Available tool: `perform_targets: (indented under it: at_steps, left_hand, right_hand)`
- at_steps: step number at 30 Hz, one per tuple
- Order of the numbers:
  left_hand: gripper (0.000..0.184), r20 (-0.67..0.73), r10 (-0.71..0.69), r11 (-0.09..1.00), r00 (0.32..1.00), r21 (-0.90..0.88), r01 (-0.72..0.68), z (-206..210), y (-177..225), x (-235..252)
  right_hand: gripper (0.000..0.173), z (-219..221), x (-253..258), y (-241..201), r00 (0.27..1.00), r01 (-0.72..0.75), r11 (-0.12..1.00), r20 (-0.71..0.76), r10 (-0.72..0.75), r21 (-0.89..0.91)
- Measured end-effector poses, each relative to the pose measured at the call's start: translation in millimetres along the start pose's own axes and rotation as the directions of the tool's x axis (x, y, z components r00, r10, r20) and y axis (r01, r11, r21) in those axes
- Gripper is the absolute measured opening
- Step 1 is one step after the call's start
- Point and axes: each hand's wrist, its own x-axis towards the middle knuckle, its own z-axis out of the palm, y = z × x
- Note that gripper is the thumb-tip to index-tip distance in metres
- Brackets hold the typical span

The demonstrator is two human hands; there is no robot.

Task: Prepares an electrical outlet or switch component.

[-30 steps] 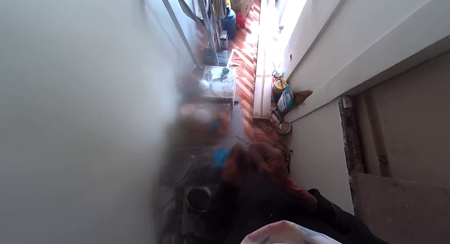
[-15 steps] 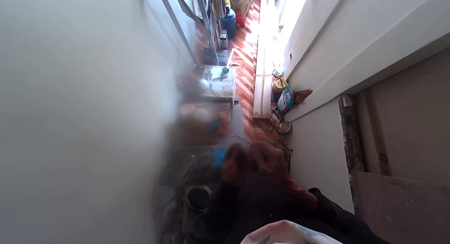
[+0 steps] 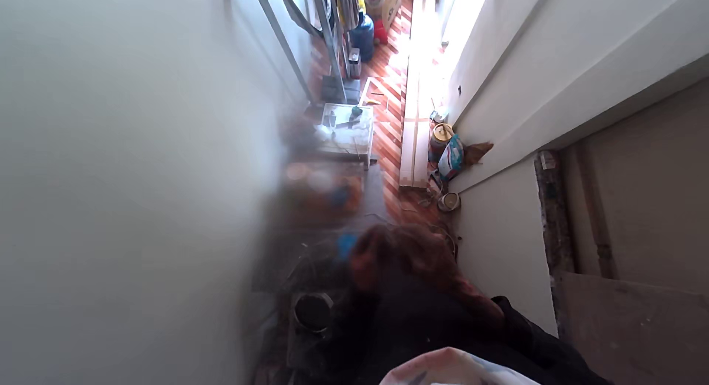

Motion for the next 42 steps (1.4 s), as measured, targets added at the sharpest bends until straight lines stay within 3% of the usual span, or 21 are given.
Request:
perform_targets:
  at_steps: [7, 14, 21, 28, 34, 42]
  left_hand:
    - [0.026, 0.067, -0.016, 0.994, 0.998, 0.112, 0.008, 1.8, 2.7, -0.7]
    - [0.039, 0.201, -0.086, 0.996, 0.976, 0.034, 0.081, -2.8, 3.7, 2.2]
    - [0.051, 0.362, -0.024, 1.000, 0.932, 0.023, 0.017, -17.9, -1.4, 8.1]
    - [0.038, 0.283, -0.059, 0.998, 0.957, 0.020, 0.056, -17.6, 2.6, 9.1]
    - [0.018, 0.216, -0.031, 0.999, 0.976, -0.006, 0.033, -19.5, 3.4, 12.7]
    - [0.016, 0.114, -0.012, 0.997, 0.993, 0.075, 0.003, -28.7, 13.1, 16.4]
  right_hand:
    - [0.024, -1.1, -0.1, 12.2, 0.984, 0.149, 0.953, -0.054, -0.169, -0.265]
    - [0.023, -4.7, -1.0, 10.0, 0.989, 0.110, 0.962, -0.069, -0.131, -0.248]
    - [0.026, -9.5, -0.1, 6.1, 0.998, -0.032, 0.998, -0.051, 0.029, -0.049]
    - [0.028, -16.7, -0.9, -0.7, 0.988, -0.126, 0.961, 0.117, 0.099, 0.248]
    - [0.030, -22.0, -6.7, 3.3, 0.984, -0.164, 0.864, 0.146, 0.106, 0.476]
    - [0.039, -26.7, -10.4, 14.6, 0.977, -0.192, 0.788, 0.191, 0.096, 0.585]
